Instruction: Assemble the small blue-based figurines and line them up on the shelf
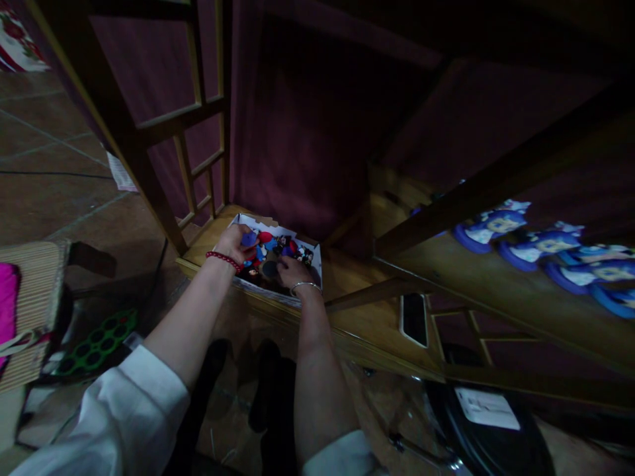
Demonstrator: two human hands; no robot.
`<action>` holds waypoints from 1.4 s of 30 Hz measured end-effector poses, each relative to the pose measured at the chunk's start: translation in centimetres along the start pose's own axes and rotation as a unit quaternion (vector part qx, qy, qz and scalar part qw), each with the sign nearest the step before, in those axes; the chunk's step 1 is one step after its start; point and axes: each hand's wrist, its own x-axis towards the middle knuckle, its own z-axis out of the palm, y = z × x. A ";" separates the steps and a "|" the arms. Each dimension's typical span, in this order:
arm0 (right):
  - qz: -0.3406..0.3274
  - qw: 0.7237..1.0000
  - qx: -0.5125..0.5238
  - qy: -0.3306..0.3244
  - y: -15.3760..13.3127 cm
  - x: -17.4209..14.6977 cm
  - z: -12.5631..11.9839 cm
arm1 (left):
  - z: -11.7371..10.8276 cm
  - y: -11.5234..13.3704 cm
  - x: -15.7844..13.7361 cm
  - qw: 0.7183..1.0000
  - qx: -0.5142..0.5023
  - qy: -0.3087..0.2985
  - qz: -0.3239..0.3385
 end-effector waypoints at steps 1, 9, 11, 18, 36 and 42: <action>0.008 1.000 0.001 0.000 -0.1 -0.1 0.0 | 0.1 -0.1 0.0 1.000 0.007 -0.002 0.001; -0.049 0.989 0.137 -0.009 -0.8 -0.1 0.3 | 0.2 0.0 -0.1 1.000 0.008 0.003 0.008; -0.040 0.979 0.196 -0.023 -1.1 0.0 0.7 | 0.2 0.0 0.0 1.000 0.005 -0.004 0.010; -0.040 0.987 0.151 0.030 -1.4 0.0 0.2 | 0.1 -0.4 0.6 1.000 0.024 0.010 0.002; -0.052 0.991 0.110 0.053 -1.9 1.8 -0.1 | -0.5 0.6 0.2 0.999 0.024 0.011 -0.022; -0.050 0.995 0.086 0.027 -1.8 2.4 0.0 | -0.3 0.4 0.5 1.000 0.023 0.010 -0.006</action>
